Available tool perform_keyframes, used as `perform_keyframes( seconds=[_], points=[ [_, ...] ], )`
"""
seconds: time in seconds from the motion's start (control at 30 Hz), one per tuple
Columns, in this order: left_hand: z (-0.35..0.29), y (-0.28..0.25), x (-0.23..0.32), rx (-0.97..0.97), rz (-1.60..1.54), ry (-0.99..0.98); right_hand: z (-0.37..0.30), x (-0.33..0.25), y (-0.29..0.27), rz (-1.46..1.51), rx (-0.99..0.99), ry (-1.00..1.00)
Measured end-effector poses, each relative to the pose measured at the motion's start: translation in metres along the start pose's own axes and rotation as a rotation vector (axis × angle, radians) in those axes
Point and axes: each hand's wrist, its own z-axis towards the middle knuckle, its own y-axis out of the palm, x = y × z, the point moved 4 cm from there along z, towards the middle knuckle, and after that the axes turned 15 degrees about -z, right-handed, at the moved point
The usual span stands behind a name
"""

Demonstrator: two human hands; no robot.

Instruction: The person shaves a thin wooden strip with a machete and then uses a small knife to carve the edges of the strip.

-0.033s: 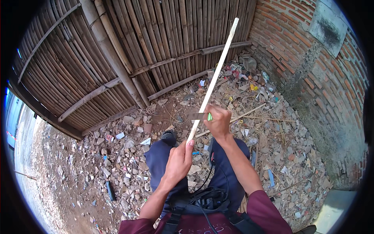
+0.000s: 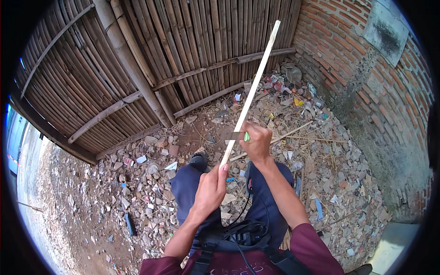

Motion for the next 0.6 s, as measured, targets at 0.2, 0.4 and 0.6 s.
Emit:
perform_keyframes(
  seconds=[0.2,0.4,0.6],
  points=[
    [0.0,0.002,0.006,-0.026,0.034,0.009,0.009,0.001,-0.003,-0.027,0.039,0.035],
    [-0.005,0.001,0.012,-0.032,0.026,-0.017,0.012,0.003,-0.001,-0.021,0.043,0.037],
    [-0.01,0.0,0.014,-0.033,0.031,-0.005,0.024,0.012,-0.004,-0.053,0.081,0.105]
  ],
)
